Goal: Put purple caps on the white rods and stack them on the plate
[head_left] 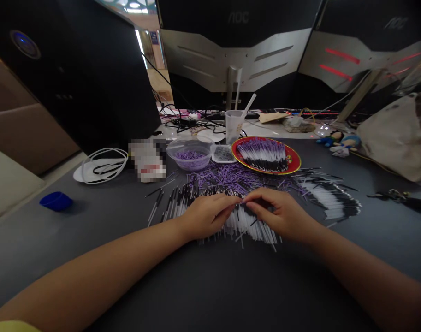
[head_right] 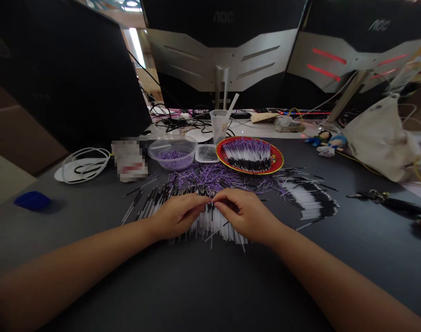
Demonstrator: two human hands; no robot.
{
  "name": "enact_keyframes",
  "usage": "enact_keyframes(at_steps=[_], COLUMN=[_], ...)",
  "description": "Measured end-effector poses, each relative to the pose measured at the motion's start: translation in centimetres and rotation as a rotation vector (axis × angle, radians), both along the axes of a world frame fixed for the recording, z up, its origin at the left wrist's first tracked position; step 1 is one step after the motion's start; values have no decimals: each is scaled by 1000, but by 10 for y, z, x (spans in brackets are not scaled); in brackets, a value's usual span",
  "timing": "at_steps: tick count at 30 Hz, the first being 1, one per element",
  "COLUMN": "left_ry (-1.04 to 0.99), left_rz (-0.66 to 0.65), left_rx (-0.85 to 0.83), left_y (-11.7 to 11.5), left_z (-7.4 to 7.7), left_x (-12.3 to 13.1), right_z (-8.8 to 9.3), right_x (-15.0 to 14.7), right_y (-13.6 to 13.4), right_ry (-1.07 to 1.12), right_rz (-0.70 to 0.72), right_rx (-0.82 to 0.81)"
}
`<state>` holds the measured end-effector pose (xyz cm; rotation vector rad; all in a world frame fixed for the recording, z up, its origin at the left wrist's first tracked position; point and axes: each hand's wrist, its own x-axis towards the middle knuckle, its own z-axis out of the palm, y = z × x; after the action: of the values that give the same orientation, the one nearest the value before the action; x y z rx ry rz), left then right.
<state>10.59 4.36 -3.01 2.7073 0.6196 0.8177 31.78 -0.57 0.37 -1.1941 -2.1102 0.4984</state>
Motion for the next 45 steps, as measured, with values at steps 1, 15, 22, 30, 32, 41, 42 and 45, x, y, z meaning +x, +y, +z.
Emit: enact_keyframes(at_steps=[1,15,22,30,32,41,42,45], left_ry=[0,92,267,298,313,325,288,166], left_rz=[-1,31,10,10,24,188,211,273], left_rx=[-2,212,505,663,666,510,522,558], left_y=[0,-2,-4,-5,-1,3,3,2], left_z=[0,0,3,12,15,35,33,22], left_x=[0,0,-2,-1,-1,-12,-14,-23], right_z=[0,-4,-11,-16,-15,-21,-23,-28], right_x=[0,2,-4,-13,-5,65,67,65], right_y=[0,-1,-6,-2,6,52,54,56], right_ry=[2,-171,-211,215,260,-404,-436,-471], right_rz=[2,58,81,30,36,-189,-183,-197], right_rx=[4,28,-12,-524,-568,-10,-19,-34])
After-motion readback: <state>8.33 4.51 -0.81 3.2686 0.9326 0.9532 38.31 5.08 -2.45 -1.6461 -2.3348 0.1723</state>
